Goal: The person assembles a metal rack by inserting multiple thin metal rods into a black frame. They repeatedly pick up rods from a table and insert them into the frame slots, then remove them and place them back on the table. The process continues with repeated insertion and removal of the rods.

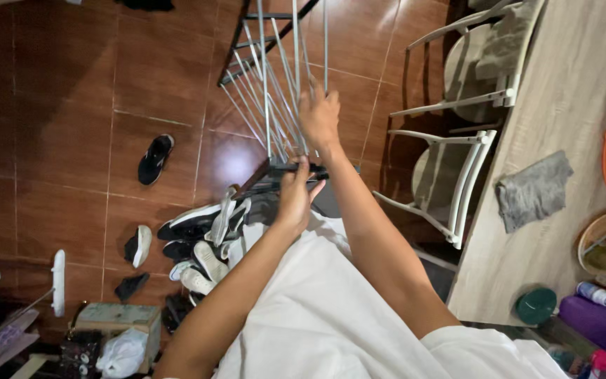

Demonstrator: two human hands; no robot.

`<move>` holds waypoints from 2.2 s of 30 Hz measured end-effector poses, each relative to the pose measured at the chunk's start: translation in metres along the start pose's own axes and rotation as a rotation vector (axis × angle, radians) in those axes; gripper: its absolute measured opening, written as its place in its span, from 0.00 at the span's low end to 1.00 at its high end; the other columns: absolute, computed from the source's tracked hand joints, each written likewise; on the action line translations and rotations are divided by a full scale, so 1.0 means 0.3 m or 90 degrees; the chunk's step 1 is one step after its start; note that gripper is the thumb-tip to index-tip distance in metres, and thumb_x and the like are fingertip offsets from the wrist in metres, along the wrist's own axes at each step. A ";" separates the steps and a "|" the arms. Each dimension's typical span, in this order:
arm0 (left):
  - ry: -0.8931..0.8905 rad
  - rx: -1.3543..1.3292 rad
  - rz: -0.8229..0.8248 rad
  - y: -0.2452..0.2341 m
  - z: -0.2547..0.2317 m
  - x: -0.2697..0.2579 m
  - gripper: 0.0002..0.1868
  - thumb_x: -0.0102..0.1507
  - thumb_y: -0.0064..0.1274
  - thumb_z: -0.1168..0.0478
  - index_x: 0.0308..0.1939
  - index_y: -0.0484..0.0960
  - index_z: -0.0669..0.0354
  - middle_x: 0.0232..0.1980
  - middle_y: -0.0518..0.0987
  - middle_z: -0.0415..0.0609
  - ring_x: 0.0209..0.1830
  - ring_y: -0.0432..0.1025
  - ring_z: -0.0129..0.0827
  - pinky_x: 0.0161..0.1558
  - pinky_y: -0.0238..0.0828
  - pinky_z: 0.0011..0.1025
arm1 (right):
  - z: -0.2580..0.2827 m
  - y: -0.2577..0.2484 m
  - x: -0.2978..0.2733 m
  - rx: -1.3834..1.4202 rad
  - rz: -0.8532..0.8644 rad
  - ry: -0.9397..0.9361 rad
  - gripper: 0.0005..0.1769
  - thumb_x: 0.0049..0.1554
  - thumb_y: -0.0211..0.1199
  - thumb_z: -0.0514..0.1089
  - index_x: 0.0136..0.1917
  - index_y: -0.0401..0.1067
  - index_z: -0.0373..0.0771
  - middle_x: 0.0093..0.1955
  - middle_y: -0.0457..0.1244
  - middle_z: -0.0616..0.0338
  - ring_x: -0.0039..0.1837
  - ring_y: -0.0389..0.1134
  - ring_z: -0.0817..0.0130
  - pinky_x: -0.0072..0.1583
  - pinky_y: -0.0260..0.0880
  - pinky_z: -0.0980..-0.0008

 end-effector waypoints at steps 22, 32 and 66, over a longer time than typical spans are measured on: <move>0.486 0.747 -0.034 0.111 -0.388 -0.041 0.24 0.71 0.44 0.44 0.47 0.80 0.64 0.43 0.81 0.65 0.47 0.75 0.58 0.55 0.66 0.51 | 0.242 -0.045 -0.094 0.815 0.158 0.326 0.08 0.69 0.45 0.44 0.49 0.61 0.39 0.29 0.49 0.65 0.30 0.47 0.74 0.33 0.50 0.72; 0.451 0.814 0.024 0.193 -0.341 -0.020 0.24 0.65 0.41 0.52 0.25 0.81 0.66 0.30 0.80 0.64 0.38 0.75 0.58 0.51 0.64 0.53 | 0.159 -0.108 -0.079 0.774 0.012 0.249 0.20 0.71 0.40 0.53 0.40 0.58 0.44 0.24 0.43 0.69 0.23 0.39 0.76 0.26 0.37 0.71; 0.501 0.744 0.030 -0.058 -0.682 -0.183 0.13 0.68 0.56 0.54 0.47 0.81 0.61 0.45 0.80 0.53 0.48 0.74 0.45 0.50 0.68 0.37 | -0.056 -0.481 0.064 0.382 0.053 0.247 0.14 0.68 0.50 0.49 0.58 0.72 0.41 0.29 0.52 0.73 0.27 0.47 0.82 0.29 0.43 0.78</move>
Point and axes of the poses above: each hand's wrist, its own x-axis towards the middle knuckle, its own y-axis out of the palm, z = x × y, the point moved 1 cm from there along x, towards the middle knuckle
